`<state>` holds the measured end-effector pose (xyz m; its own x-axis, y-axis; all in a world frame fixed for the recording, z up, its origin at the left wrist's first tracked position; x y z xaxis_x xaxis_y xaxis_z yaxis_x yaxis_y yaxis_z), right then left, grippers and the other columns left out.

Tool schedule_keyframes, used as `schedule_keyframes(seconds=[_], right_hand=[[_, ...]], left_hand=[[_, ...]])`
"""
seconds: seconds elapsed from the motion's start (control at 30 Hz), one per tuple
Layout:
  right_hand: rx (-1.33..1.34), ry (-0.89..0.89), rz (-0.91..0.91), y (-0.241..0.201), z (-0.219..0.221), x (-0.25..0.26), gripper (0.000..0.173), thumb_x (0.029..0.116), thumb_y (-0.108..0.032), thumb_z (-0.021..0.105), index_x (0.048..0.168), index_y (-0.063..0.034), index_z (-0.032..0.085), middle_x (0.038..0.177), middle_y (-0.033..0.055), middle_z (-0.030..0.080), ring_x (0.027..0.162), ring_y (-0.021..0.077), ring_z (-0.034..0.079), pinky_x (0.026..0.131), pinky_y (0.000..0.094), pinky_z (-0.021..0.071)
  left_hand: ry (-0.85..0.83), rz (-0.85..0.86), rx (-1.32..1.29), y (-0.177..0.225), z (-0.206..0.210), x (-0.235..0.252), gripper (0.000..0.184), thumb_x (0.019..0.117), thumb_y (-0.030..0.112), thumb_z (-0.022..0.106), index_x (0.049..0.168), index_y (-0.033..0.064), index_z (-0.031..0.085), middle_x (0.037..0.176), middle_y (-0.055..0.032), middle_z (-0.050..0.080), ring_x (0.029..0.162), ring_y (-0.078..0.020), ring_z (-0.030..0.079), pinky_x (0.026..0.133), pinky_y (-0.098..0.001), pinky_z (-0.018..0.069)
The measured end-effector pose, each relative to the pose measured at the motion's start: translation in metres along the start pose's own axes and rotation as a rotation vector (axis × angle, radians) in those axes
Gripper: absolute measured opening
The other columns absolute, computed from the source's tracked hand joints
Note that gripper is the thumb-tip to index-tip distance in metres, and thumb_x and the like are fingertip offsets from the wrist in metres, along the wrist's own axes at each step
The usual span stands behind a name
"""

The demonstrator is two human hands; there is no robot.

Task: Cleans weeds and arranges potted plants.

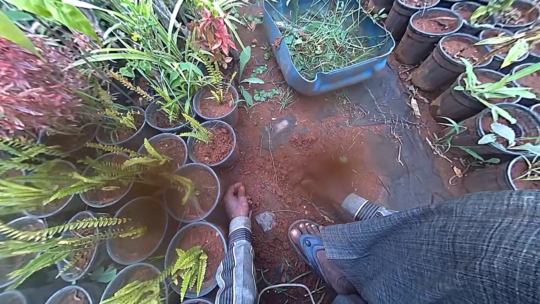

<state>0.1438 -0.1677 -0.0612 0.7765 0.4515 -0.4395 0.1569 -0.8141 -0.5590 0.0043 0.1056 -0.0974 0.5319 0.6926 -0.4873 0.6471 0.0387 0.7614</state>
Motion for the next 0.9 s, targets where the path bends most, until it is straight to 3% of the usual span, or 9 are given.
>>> schedule_keyframes(seconds=[0.1, 0.23, 0.33, 0.43, 0.53, 0.7, 0.77, 0.83, 0.9], right_hand=[[-0.155, 0.023, -0.124, 0.002, 0.019, 0.006, 0.034, 0.0973, -0.021, 0.072, 0.129, -0.0088, 0.067, 0.116, 0.0153, 0.069, 0.107, 0.0322, 0.069, 0.095, 0.0527, 0.0553], [-0.232, 0.042, -0.245, -0.006, 0.025, 0.01, 0.021, 0.1006, -0.015, 0.063, 0.118, -0.0079, 0.073, 0.115, 0.0152, 0.069, 0.109, 0.032, 0.068, 0.096, 0.0504, 0.0556], [-0.136, 0.013, -0.178, -0.01, 0.011, 0.014, 0.017, 0.0997, -0.013, 0.063, 0.108, -0.0052, 0.075, 0.108, 0.0143, 0.07, 0.103, 0.0299, 0.069, 0.094, 0.05, 0.0555], [0.114, -0.088, 0.057, -0.028, -0.025, -0.001, 0.02, 0.1036, -0.011, 0.061, 0.116, 0.0017, 0.069, 0.118, 0.0212, 0.068, 0.11, 0.0341, 0.066, 0.1, 0.0519, 0.0493], [0.183, -0.119, 0.126, -0.026, -0.038, -0.011, 0.021, 0.1044, -0.011, 0.06, 0.119, 0.0024, 0.067, 0.118, 0.0225, 0.068, 0.111, 0.0352, 0.066, 0.101, 0.0527, 0.0484], [-0.042, -0.098, 0.009, 0.01, 0.002, -0.015, 0.021, 0.1, -0.021, 0.067, 0.117, -0.0111, 0.073, 0.103, 0.0128, 0.075, 0.098, 0.0301, 0.072, 0.091, 0.0554, 0.0556], [-0.128, -0.165, 0.042, 0.011, 0.018, -0.023, 0.035, 0.0977, -0.033, 0.07, 0.126, -0.0134, 0.069, 0.114, 0.0117, 0.073, 0.102, 0.0299, 0.071, 0.092, 0.055, 0.0556], [-0.233, -0.279, 0.087, 0.001, 0.026, -0.033, 0.053, 0.0954, -0.043, 0.072, 0.136, -0.0101, 0.063, 0.149, 0.0135, 0.054, 0.12, 0.0329, 0.065, 0.1, 0.0533, 0.0539], [-0.299, -0.387, 0.092, -0.022, 0.021, -0.045, 0.053, 0.0993, -0.034, 0.069, 0.14, -0.0031, 0.057, 0.154, 0.0213, 0.046, 0.134, 0.0376, 0.055, 0.106, 0.0517, 0.0503]], left_hand=[[0.0, -0.007, -0.002, -0.001, 0.001, 0.001, 0.022, 0.1066, 0.014, 0.058, 0.124, 0.0024, 0.065, 0.104, -0.017, 0.069, 0.07, -0.0227, 0.069, 0.068, -0.0415, 0.0619], [-0.002, -0.009, 0.001, -0.002, 0.001, 0.001, 0.022, 0.1065, 0.014, 0.058, 0.124, 0.0025, 0.065, 0.106, -0.0172, 0.069, 0.07, -0.0228, 0.07, 0.069, -0.0416, 0.0621], [0.009, -0.001, -0.026, 0.001, 0.001, 0.0, 0.022, 0.1057, 0.011, 0.059, 0.123, 0.0004, 0.065, 0.105, -0.0178, 0.068, 0.069, -0.0218, 0.069, 0.067, -0.0397, 0.0616], [0.005, -0.001, -0.021, 0.004, -0.001, -0.004, 0.022, 0.1058, 0.011, 0.059, 0.124, 0.0002, 0.065, 0.106, -0.0179, 0.067, 0.069, -0.0214, 0.068, 0.068, -0.0392, 0.0611], [0.002, -0.007, 0.011, 0.003, 0.0, -0.003, 0.021, 0.106, 0.013, 0.059, 0.123, 0.0019, 0.066, 0.106, -0.0176, 0.069, 0.07, -0.0233, 0.07, 0.069, -0.0422, 0.0615], [-0.009, -0.002, 0.014, -0.004, 0.001, 0.003, 0.023, 0.1067, 0.015, 0.058, 0.125, 0.0031, 0.065, 0.105, -0.0178, 0.069, 0.072, -0.0255, 0.072, 0.07, -0.0454, 0.0633], [-0.014, 0.003, 0.013, -0.005, 0.001, 0.003, 0.023, 0.1067, 0.016, 0.058, 0.125, 0.003, 0.065, 0.105, -0.0183, 0.069, 0.072, -0.026, 0.072, 0.07, -0.0458, 0.0635], [-0.021, 0.002, 0.015, -0.003, 0.0, 0.002, 0.023, 0.1066, 0.016, 0.059, 0.125, 0.0032, 0.065, 0.105, -0.0183, 0.07, 0.074, -0.0266, 0.072, 0.071, -0.0461, 0.0635], [-0.021, -0.006, 0.02, 0.001, -0.001, 0.0, 0.023, 0.1066, 0.015, 0.059, 0.124, 0.0027, 0.065, 0.106, -0.0183, 0.069, 0.074, -0.0268, 0.072, 0.071, -0.0459, 0.0632]])
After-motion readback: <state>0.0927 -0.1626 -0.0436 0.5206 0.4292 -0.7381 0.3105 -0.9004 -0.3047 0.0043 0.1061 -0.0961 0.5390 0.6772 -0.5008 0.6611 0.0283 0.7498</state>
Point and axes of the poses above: each hand's wrist, its own x-axis towards the middle knuckle, its own z-axis out of the palm, y = z × x, the point moved 7 cm from there along x, towards the middle knuckle
